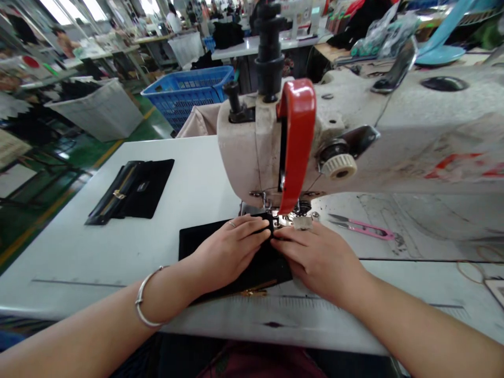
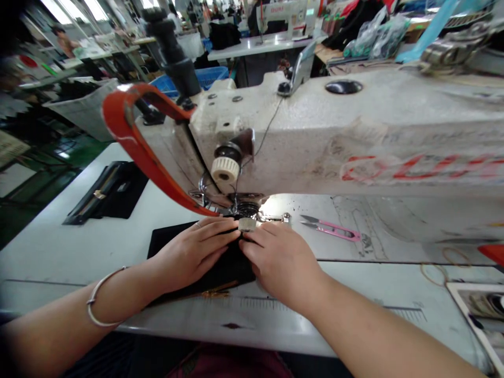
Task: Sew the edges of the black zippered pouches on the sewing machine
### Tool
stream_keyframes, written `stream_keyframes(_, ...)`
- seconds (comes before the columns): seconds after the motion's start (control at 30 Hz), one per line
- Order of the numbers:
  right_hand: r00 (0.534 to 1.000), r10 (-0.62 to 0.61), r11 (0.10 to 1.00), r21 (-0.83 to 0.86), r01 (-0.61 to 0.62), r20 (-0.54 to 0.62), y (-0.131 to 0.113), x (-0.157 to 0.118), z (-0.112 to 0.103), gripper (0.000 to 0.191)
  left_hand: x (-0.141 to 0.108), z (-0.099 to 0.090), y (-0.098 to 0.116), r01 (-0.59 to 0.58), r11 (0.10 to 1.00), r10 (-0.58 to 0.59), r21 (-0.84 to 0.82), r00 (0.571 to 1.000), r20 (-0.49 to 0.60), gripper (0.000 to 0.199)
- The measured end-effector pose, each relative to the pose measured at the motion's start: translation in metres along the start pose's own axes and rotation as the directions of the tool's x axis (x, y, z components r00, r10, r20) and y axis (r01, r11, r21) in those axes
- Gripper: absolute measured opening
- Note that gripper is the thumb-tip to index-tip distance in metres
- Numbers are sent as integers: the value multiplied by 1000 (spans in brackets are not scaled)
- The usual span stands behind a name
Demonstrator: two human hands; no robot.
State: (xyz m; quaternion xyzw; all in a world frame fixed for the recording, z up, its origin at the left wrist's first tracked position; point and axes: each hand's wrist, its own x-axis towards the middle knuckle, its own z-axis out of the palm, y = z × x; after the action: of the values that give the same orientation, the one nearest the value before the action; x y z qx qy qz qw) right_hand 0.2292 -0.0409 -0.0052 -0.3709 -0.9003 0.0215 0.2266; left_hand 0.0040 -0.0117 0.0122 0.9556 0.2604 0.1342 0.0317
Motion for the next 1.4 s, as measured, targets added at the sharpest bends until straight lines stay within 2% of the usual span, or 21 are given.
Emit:
stream_keyframes(0.13, 1000, -7, 1000, 2, 7, -13, -3, 1, 0, 29, 0, 5, -10, -37, 999, 37, -13, 999, 10, 32)
stream_keyframes(0.23, 999, 2, 1000, 15, -1, -37, 0, 1, 1, 29, 4, -3, -12, -19, 1000, 19, -24, 999, 38, 32)
stream_keyframes(0.33, 1000, 8, 996, 92, -6, -23, 6, 0, -1, 23, 4, -16, 2, 13, 998, -5, -59, 992, 130, 38)
stream_keyframes(0.4, 1000, -3, 990, 140, 3, 3, 10, -1, -3, 20, 0, -21, 19, 53, 995, -40, -89, 988, 148, 46)
stream_keyframes(0.53, 997, -26, 992, 125, 17, 71, 13, -4, -7, 24, -11, -15, 45, 182, 979, -181, -94, 983, 27, 35)
stream_keyframes(0.63, 996, -45, 993, 113, 36, 79, 13, -4, -6, 23, -17, -4, 49, 195, 975, -201, -110, 978, -49, 29)
stream_keyframes(0.83, 998, -45, 995, 90, 41, 38, 8, -2, -6, 26, -20, 2, 45, 53, 992, -64, -118, 994, -91, 29)
stream_keyframes(1.13, 1000, -25, 996, 82, 24, 16, 3, -2, -5, 28, -15, 3, 27, -3, 988, -10, -157, 996, -84, 31)
stream_keyframes(1.4, 989, 79, 996, 19, -82, 129, 6, 1, -5, 32, 0, 7, 4, -17, 992, 3, -129, 994, -113, 28)
